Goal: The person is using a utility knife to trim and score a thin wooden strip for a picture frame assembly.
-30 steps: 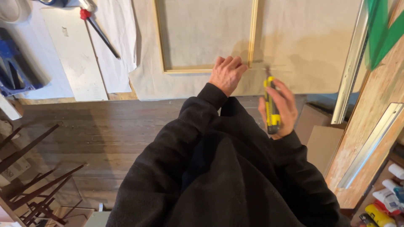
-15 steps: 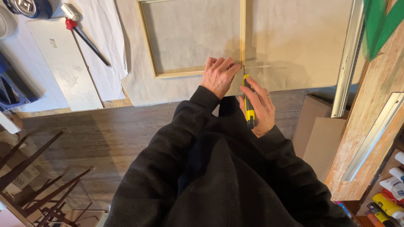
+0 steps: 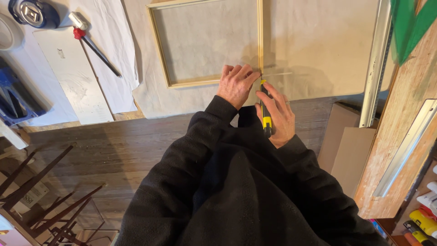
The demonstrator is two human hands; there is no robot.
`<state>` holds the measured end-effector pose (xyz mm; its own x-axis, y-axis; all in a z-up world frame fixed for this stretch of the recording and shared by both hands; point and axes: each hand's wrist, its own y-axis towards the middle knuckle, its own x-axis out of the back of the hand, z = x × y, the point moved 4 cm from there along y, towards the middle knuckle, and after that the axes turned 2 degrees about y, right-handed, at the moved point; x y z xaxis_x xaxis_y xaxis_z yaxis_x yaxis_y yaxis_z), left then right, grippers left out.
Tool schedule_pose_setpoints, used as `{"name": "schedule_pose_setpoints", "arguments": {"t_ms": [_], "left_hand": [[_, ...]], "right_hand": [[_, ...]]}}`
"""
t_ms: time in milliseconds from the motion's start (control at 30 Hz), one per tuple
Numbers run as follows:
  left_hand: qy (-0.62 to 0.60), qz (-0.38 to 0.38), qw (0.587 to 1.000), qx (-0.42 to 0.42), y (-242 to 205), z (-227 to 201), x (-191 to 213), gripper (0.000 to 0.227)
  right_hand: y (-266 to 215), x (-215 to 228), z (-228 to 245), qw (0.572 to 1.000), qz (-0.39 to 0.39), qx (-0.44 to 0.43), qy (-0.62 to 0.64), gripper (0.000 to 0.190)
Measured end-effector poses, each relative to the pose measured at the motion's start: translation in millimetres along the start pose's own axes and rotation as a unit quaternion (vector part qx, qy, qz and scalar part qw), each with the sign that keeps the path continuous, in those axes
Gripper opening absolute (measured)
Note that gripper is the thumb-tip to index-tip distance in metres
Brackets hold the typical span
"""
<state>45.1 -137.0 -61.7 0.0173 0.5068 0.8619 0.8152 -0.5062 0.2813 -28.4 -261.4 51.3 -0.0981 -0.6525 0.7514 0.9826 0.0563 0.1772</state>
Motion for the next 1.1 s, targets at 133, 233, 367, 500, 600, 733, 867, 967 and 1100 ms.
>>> {"name": "schedule_pose_setpoints", "arguments": {"t_ms": [133,233,367,500,600,733,867,967,1100], "left_hand": [[0.004,0.005,1.0,0.001,-1,0,2,0.015],[0.002,0.002,1.0,-0.005,0,-1,2,0.015],[0.001,0.011,1.0,-0.006,2,-1,3,0.016],[0.004,0.013,1.0,-0.009,2,-1,3,0.019],[0.006,0.019,1.0,-0.011,1,0,1,0.019],[0.0,0.02,1.0,-0.009,3,-2,5,0.019],[0.002,0.022,1.0,-0.007,4,-1,5,0.017],[-0.005,0.023,1.0,0.0,5,-1,7,0.015],[-0.016,0.014,1.0,0.004,3,-1,5,0.012]], "right_hand": [[-2,-3,-3,1.0,0.003,-0.001,-0.009,0.034],[-3,-3,-6,1.0,0.001,-0.008,-0.009,0.034],[-1,-1,-4,1.0,0.009,-0.018,-0.005,0.033],[-3,-1,-3,1.0,0.013,-0.02,-0.015,0.032],[-5,-1,-4,1.0,0.014,-0.027,-0.002,0.032],[-7,0,-4,0.999,0.014,-0.029,-0.016,0.032],[-9,-1,-5,0.999,0.016,-0.034,-0.014,0.032],[-9,-2,-5,0.999,0.017,-0.033,-0.015,0.031],[-13,-5,-5,0.999,0.012,-0.027,-0.025,0.033]]}}
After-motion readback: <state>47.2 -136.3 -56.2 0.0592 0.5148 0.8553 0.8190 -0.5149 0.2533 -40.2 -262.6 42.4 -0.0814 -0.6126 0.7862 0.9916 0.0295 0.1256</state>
